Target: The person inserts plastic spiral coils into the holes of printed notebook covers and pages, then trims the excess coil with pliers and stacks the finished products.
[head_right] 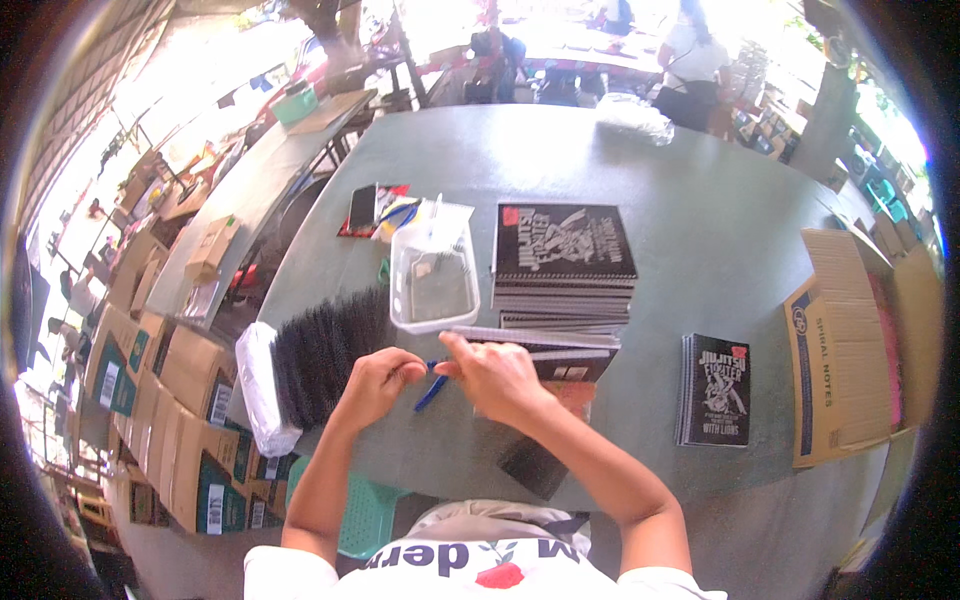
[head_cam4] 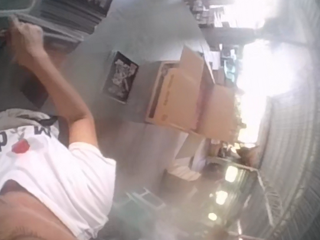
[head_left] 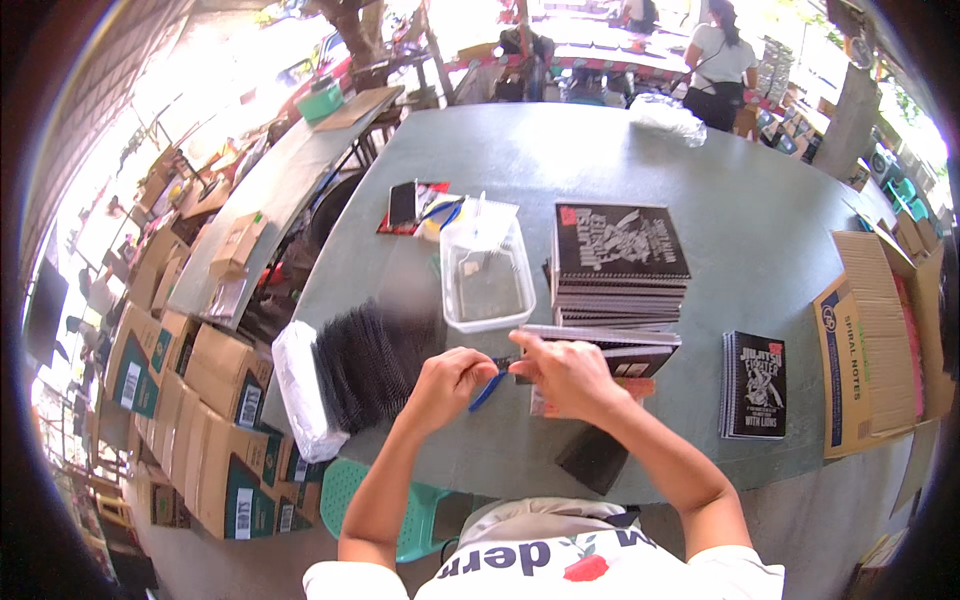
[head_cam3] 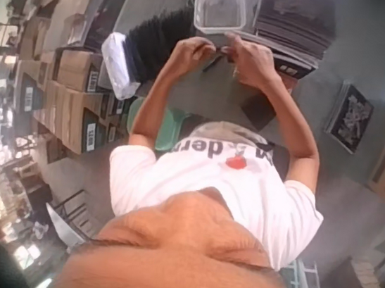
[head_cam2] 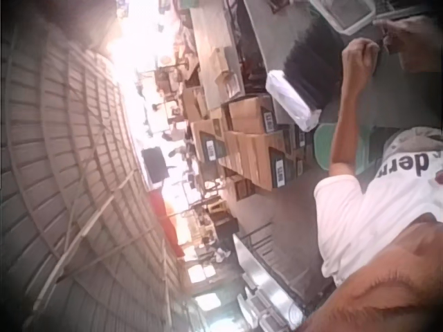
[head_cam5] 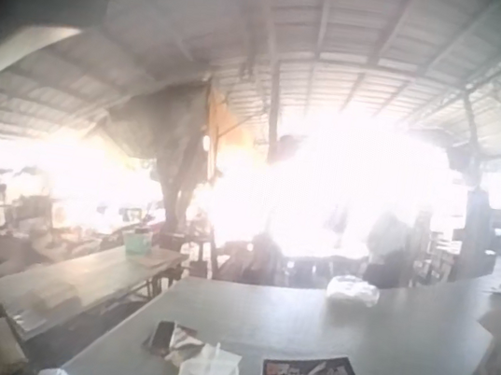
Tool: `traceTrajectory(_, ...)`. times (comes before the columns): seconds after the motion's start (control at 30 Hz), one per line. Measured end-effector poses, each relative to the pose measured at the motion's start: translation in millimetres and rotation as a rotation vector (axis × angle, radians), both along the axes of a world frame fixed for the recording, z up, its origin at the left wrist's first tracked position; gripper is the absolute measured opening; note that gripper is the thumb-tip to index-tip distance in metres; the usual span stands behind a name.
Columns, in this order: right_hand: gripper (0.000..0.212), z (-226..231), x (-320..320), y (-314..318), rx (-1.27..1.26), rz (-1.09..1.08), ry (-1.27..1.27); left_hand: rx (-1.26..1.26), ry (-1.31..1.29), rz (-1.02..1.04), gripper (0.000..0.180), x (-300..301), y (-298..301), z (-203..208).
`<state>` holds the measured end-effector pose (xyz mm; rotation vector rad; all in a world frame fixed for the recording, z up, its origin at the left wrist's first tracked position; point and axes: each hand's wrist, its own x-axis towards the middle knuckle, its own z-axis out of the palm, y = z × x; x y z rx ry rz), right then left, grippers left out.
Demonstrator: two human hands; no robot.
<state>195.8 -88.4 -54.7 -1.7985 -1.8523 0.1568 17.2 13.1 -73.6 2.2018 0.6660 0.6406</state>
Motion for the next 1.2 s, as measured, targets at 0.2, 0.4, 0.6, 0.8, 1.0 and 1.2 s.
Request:
traceTrajectory(0.2, 0.017, -19, 4, 4, 0.245, 0.029, 0.121, 0.325, 0.012, -0.176, 0.026, 23, -64, -29)
traceTrajectory(0.4, 0.023, -30, -3, 8, 0.332, 0.149, 0.091, 0.103, 0.046, -0.145, 0.049, 93, -119, -141)
traceTrajectory(0.6, 0.024, -12, 15, -39, 0.231, -0.065, -0.083, -0.058, 0.013, -0.052, 0.039, 33, -110, -44)
traceTrajectory(0.8, 0.022, -14, 19, -45, 0.267, -0.118, -0.162, 0.568, -0.245, 0.391, 0.032, 7, -49, -12)
traceTrajectory(1.0, 0.024, -23, 31, -38, 0.291, -0.067, -0.159, 0.585, -0.347, 0.462, 0.035, 11, -42, 8)
traceTrajectory(1.2, 0.012, -20, 30, -33, 0.237, -0.131, -0.112, 0.769, -0.471, 0.466, 0.034, 6, -36, 40)
